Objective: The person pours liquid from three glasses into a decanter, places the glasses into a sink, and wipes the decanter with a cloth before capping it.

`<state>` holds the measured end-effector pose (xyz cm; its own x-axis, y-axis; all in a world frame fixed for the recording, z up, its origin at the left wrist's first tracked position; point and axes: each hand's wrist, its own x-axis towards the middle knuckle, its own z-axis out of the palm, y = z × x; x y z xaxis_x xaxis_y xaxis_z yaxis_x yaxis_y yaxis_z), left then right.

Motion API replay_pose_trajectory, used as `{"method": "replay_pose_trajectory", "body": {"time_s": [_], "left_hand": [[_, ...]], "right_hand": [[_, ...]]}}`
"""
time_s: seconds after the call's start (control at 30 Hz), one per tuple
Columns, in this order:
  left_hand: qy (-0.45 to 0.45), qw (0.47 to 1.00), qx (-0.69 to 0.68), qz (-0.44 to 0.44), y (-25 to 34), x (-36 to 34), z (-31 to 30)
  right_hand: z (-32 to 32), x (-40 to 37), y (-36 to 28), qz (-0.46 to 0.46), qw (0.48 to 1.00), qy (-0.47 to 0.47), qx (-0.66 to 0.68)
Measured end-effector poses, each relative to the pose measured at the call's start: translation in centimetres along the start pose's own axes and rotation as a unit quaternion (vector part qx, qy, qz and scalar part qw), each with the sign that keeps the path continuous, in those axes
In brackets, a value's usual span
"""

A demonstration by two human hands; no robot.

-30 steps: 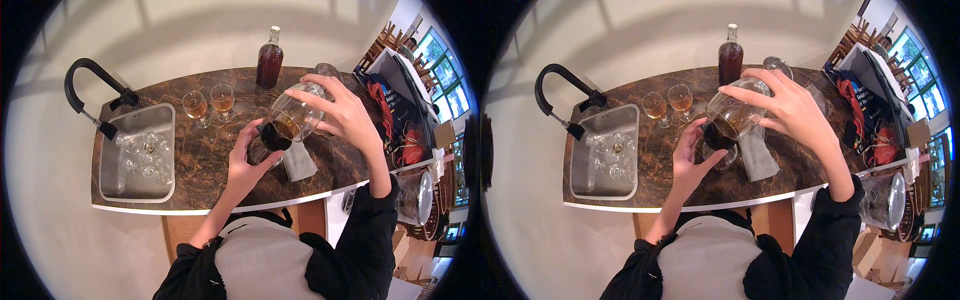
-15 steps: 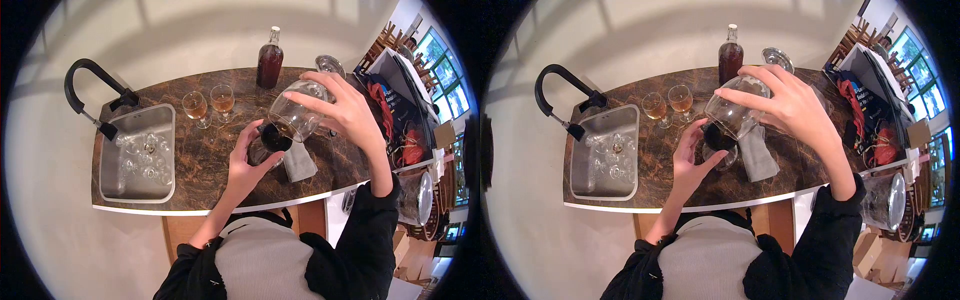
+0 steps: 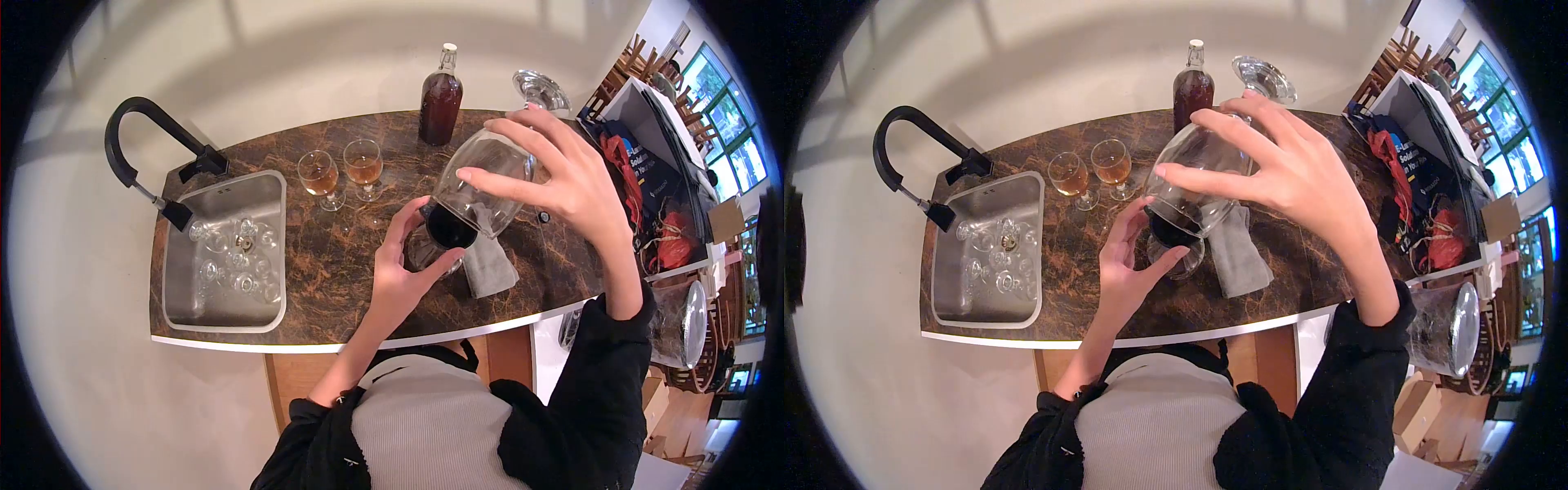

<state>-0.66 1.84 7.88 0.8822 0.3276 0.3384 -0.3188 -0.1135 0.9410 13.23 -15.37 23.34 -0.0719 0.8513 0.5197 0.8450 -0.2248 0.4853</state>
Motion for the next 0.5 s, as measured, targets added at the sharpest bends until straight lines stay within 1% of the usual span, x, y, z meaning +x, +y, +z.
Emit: {"method": "replay_pose_trajectory", "body": {"time_s": [0.07, 0.2, 0.3, 0.4, 0.5], "left_hand": [[-0.007, 1.0, -0.011, -0.014, -0.3, 0.0, -0.1], [-0.001, 1.0, -0.009, -0.007, -0.1, 0.0, 0.0], [0.003, 1.0, -0.016, 0.003, -0.3, 0.1, 0.0], [0.009, 0.999, -0.032, 0.011, -0.7, 0.1, 0.1], [0.001, 0.999, -0.037, 0.006, -0.7, 0.2, 0.0]], "right_hand": [[0.0, 0.0, 0.3, -0.015, 1.0, 0.015, -0.002], [-0.3, 0.4, 0.3, -0.019, 0.999, 0.026, -0.009], [-0.3, 0.7, 0.3, -0.031, 0.998, 0.057, -0.002], [0.7, 0.3, 0.4, -0.056, 0.994, 0.074, -0.057], [1.2, 0.1, -0.5, -0.054, 0.997, 0.059, -0.015]]}}
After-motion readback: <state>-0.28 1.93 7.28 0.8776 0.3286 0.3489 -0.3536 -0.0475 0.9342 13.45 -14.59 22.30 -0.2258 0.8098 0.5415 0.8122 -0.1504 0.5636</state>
